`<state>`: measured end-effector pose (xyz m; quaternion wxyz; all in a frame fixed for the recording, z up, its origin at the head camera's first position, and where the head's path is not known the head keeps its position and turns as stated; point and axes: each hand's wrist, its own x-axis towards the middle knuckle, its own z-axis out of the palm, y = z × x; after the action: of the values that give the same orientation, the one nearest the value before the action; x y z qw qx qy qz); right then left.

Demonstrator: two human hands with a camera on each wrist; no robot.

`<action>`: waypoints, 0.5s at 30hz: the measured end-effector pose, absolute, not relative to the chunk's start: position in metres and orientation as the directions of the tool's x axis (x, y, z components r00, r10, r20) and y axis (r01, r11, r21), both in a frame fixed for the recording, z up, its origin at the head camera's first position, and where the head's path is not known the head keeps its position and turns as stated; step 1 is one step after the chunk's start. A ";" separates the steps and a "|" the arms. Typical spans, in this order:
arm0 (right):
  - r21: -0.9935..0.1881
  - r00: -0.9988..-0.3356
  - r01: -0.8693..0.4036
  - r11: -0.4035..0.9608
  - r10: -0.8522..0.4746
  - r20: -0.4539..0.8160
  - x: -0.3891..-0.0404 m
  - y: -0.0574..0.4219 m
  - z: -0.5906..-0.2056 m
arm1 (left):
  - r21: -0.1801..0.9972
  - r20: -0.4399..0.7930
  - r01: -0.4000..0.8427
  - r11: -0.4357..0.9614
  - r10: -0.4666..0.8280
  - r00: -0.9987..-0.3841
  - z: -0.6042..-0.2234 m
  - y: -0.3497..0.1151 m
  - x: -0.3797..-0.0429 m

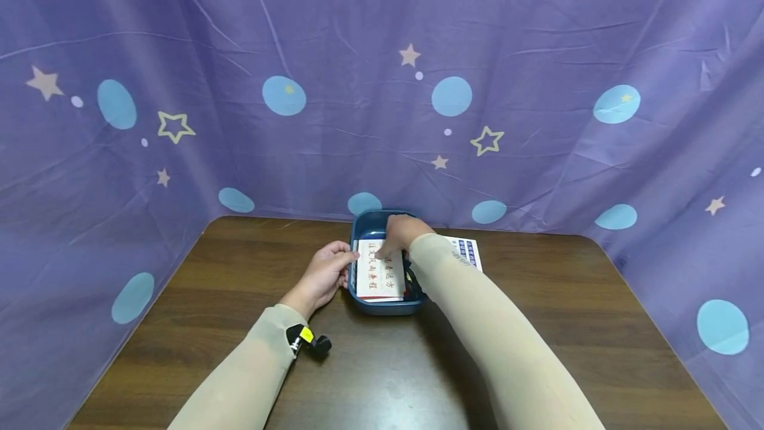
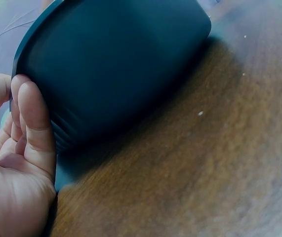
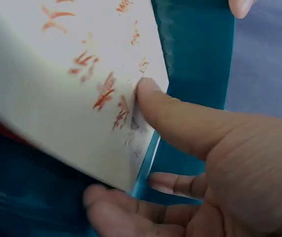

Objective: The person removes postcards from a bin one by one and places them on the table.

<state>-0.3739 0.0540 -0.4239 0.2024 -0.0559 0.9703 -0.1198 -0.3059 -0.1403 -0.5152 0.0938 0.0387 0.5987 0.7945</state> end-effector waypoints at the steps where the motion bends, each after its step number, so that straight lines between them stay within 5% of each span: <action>1: -0.250 -0.909 -0.067 0.966 -0.162 -0.383 -0.374 0.054 -0.424 | 0.958 -0.050 -0.102 -0.266 0.196 -0.979 -0.515 -0.140 -0.306; 6: -0.300 -0.899 -0.109 0.948 -0.223 -0.377 -0.373 0.060 -0.417 | 0.958 -0.054 -0.105 -0.265 0.195 -0.979 -0.514 -0.140 -0.305; 15: -0.575 -0.913 -0.086 0.813 -0.295 -0.281 -0.368 0.076 -0.396 | 0.957 -0.059 -0.110 -0.270 0.193 -0.979 -0.513 -0.140 -0.305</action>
<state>-0.3679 0.0760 -0.3963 0.1820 -0.1019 0.9347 -0.2880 -0.3047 -0.1399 -0.5131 0.0953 0.0346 0.5968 0.7960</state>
